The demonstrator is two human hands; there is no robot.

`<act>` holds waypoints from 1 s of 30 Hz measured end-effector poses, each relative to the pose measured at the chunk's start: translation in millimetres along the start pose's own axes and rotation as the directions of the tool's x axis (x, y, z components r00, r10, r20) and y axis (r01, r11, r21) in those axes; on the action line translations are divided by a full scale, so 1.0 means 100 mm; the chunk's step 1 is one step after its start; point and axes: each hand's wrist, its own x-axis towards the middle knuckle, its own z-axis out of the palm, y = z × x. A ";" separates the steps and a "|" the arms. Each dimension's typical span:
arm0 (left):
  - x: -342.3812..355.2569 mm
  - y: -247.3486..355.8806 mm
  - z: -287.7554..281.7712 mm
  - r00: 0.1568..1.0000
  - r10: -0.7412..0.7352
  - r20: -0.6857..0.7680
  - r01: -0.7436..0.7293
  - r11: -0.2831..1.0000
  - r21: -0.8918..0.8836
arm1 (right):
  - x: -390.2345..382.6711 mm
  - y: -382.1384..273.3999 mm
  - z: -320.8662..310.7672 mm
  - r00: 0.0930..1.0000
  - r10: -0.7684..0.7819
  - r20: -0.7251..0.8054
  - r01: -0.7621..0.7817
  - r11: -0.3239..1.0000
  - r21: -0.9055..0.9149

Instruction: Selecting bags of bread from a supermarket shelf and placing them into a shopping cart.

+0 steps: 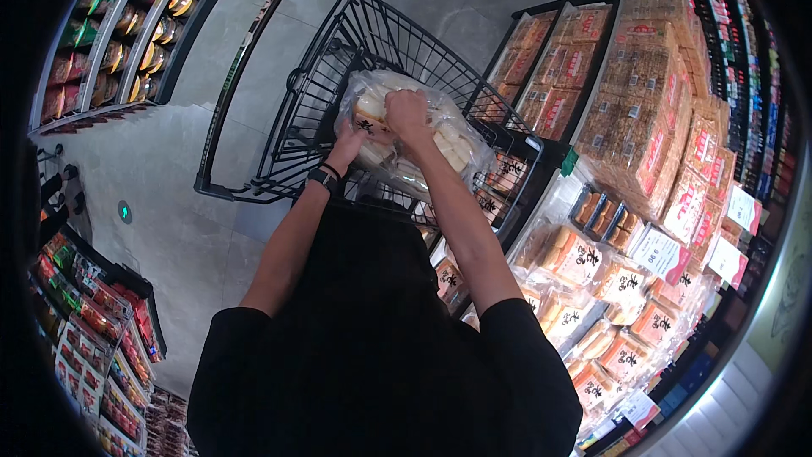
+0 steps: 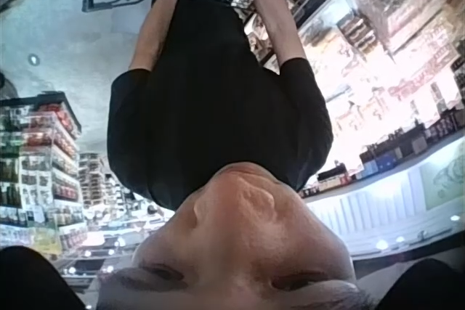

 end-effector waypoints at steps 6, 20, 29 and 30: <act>0.09 -0.18 0.07 0.996 -0.046 -0.071 0.021 0.946 -0.323 | -0.14 -0.14 -0.35 0.994 -0.106 -0.033 0.108 0.991 0.074; -0.21 0.30 0.01 0.992 0.120 0.036 -0.102 0.941 -0.322 | -1.39 0.33 -1.10 0.869 0.329 -0.371 -0.072 0.824 0.562; -0.38 0.41 0.11 0.997 -0.006 0.081 0.033 0.940 -0.339 | -2.24 0.68 -1.55 0.801 0.419 -0.427 0.010 0.703 0.711; -0.44 0.47 0.20 0.969 0.001 0.249 0.109 0.897 -0.428 | -2.39 0.70 -1.61 0.777 0.450 -0.441 0.042 0.662 0.749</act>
